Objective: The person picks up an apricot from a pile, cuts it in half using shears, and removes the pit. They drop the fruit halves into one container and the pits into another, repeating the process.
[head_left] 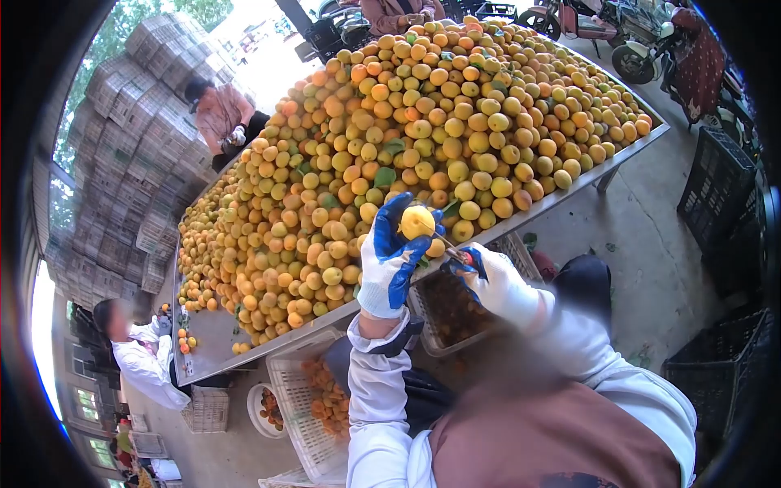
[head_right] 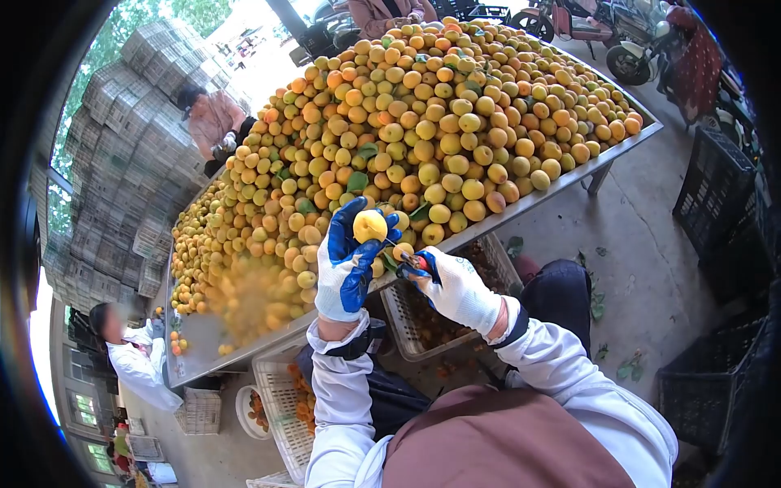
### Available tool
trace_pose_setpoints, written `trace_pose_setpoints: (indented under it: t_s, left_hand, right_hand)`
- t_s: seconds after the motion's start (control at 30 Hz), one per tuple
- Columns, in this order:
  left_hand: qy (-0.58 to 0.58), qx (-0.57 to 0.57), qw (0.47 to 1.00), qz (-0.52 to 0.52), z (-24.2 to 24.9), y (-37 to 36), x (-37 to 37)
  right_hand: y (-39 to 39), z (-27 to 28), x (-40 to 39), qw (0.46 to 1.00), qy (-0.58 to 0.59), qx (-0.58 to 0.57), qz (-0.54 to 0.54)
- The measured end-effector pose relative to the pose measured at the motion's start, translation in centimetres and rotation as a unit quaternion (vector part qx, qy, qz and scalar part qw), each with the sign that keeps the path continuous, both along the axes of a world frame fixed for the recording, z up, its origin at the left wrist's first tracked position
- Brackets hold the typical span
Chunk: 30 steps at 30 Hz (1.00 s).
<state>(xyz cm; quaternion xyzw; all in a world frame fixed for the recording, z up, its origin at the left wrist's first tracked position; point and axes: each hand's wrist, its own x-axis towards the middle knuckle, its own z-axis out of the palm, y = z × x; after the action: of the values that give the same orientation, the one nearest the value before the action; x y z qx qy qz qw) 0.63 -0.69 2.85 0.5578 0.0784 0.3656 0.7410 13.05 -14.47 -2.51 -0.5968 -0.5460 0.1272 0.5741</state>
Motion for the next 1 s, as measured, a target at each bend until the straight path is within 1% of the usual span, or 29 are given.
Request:
trace_pose_setpoints:
  t_s: [0.2, 0.3, 0.37, 0.4, 0.47, 0.6, 0.7, 0.8, 0.83, 0.9, 0.97, 1.0]
  left_hand:
    - [0.027, -0.005, 1.000, -0.015, -1.0, 0.7, -0.7]
    - [0.030, -0.019, 0.999, -0.005, -0.7, 0.4, -0.6]
    - [0.019, 0.002, 1.000, 0.017, -0.6, 0.1, -0.4]
    - [0.019, 0.002, 1.000, 0.017, -0.6, 0.1, -0.5]
    - [-0.008, -0.074, 0.997, -0.009, -0.7, 0.1, -0.6]
    - [-0.025, -0.086, 0.995, -0.034, -0.6, 0.0, -0.8]
    - [-0.015, -0.071, 0.997, -0.009, -0.6, -0.5, -0.4]
    - [-0.018, -0.064, 0.998, 0.008, -0.9, -0.4, -0.3]
    - [-0.025, -0.074, 0.997, -0.005, -0.9, -0.4, -0.3]
    - [-0.033, -0.084, 0.996, -0.017, -0.9, -0.3, -0.2]
    - [-0.078, -0.107, 0.991, -0.036, -0.8, -0.3, -0.2]
    - [-0.079, -0.106, 0.991, -0.036, -0.8, -0.4, -0.1]
  right_hand:
    - [0.5, -0.6, 0.0, 1.000, -0.001, -0.017, -0.007]
    - [0.8, -0.7, -0.2, 1.000, 0.006, 0.001, -0.020]
    - [0.7, -0.6, -0.3, 0.998, 0.055, -0.032, -0.007]
    - [0.8, -0.7, -0.3, 0.998, 0.054, -0.032, -0.007]
    - [0.8, -0.9, -0.3, 0.999, 0.046, -0.021, -0.011]
    - [0.9, -0.6, -0.8, 0.998, 0.055, -0.021, -0.011]
    - [1.3, -1.6, -0.9, 0.999, 0.030, 0.010, -0.013]
    - [1.4, -1.9, -1.1, 0.999, 0.024, 0.000, -0.023]
    - [1.4, -1.8, -1.0, 0.999, 0.023, 0.001, -0.023]
    - [1.2, -1.4, -0.9, 0.998, 0.044, -0.038, -0.021]
    - [1.2, -1.3, -0.9, 0.998, 0.044, -0.025, -0.023]
    - [1.2, -1.2, -0.9, 0.999, 0.044, -0.014, -0.025]
